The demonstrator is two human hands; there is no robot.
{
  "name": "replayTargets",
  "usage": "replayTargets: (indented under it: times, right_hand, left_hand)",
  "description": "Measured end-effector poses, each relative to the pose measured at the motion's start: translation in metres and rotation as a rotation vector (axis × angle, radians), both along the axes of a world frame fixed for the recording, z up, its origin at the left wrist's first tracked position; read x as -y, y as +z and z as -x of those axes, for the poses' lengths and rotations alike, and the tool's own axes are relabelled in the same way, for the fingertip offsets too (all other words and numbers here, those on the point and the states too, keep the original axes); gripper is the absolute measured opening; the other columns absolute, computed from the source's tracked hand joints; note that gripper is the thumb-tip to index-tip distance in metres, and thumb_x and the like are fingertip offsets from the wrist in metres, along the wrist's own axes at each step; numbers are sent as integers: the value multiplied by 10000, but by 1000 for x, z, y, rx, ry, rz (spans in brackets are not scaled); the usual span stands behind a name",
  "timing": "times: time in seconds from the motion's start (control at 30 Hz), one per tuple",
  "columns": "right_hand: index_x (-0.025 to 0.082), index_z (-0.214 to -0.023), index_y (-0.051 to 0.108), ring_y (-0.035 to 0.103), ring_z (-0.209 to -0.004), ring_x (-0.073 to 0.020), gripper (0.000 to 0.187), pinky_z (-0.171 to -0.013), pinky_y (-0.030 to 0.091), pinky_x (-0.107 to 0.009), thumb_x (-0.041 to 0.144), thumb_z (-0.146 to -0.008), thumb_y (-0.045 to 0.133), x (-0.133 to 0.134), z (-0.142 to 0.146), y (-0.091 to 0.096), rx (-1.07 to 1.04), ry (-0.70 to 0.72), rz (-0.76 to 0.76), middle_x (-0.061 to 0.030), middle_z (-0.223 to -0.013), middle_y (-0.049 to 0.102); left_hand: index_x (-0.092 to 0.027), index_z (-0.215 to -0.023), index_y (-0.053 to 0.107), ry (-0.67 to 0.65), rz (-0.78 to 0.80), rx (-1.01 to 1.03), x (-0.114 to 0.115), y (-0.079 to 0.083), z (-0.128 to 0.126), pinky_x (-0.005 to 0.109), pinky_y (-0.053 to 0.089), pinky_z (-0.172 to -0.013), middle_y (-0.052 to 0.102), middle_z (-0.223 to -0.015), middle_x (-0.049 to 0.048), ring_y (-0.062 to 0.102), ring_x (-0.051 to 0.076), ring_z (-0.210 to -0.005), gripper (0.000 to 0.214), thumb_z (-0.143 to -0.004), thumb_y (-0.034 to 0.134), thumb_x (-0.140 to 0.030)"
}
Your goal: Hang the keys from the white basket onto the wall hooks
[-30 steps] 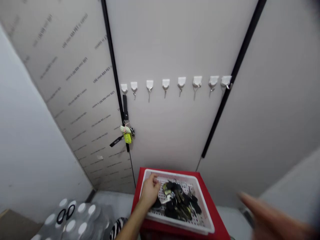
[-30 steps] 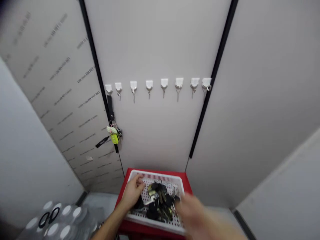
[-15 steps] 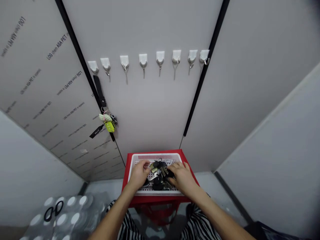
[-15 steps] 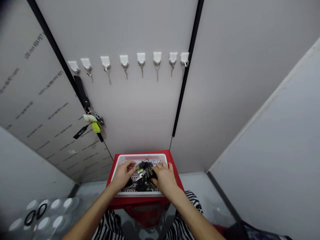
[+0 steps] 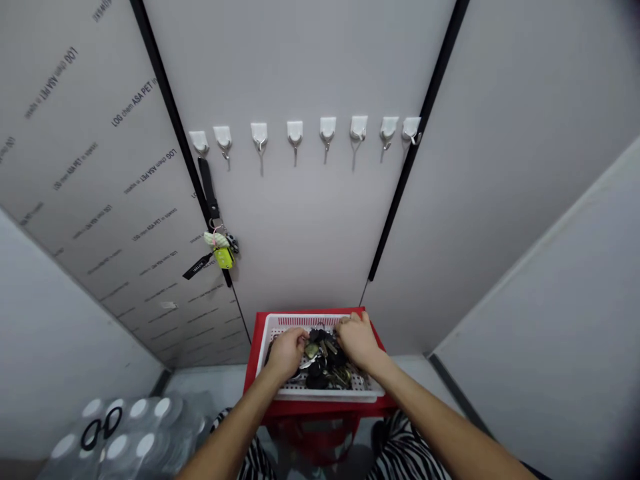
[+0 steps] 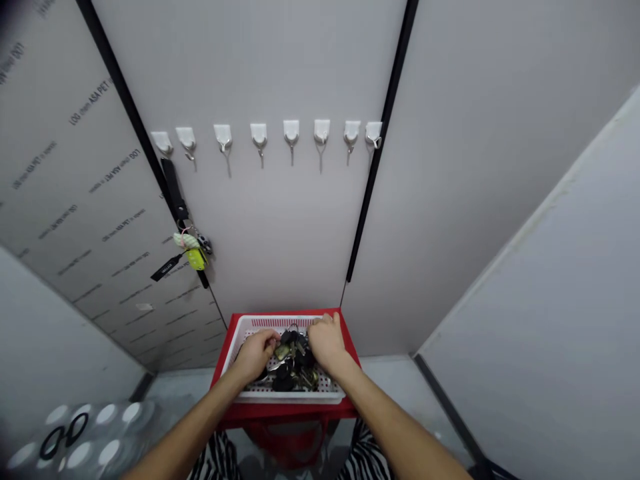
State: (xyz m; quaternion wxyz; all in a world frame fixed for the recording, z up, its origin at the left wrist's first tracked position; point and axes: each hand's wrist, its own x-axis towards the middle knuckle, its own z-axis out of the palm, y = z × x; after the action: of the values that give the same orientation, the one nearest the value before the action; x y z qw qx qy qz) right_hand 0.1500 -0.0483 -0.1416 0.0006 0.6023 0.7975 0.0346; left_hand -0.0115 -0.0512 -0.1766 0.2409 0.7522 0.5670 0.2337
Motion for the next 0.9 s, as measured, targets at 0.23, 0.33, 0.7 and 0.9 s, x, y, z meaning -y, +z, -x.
replayTargets:
  times: [0.23,0.33,0.7,0.9]
  right_hand:
    - [158,-725,543,481,-735,-184,165,-715,230,-341,164,-616,420,5,-1,-6,-132,-4,39,-66,-717,585]
    - [189,-769,535,491,-718,-159,211,-703,251,-317,144,-630,383,4,-5,6,-259,-30,34,-28,-681,589]
    - [140,-716,483,475,-502,-75,126,-499,361,-193,201,-619,429,-15,10,85,-915,228,220,19,-557,512]
    - [138,-707,480,479,-488,-71,119,-488,386,-195,191,-602,461,-37,48,124,-1038,327,162,24,-554,499]
  left_hand:
    - [-162,-897,500,45,62,111,-6,2,-11,233,334,-721,545,-877,42,467,137,-798,297,-612,435,-215]
    - [-145,-932,484,40,101,157,-9,0,-17,242,329,-748,542,-895,51,465,141,-814,351,-584,472,-189]
    - [-129,-835,528,-170,21,658,-1,57,-20,235,343,-716,551,-802,29,462,120,-761,272,-686,363,-286]
    - [-98,-674,520,-40,70,945,-19,99,0,188,330,-511,508,-574,4,417,66,-506,297,-640,415,-373]
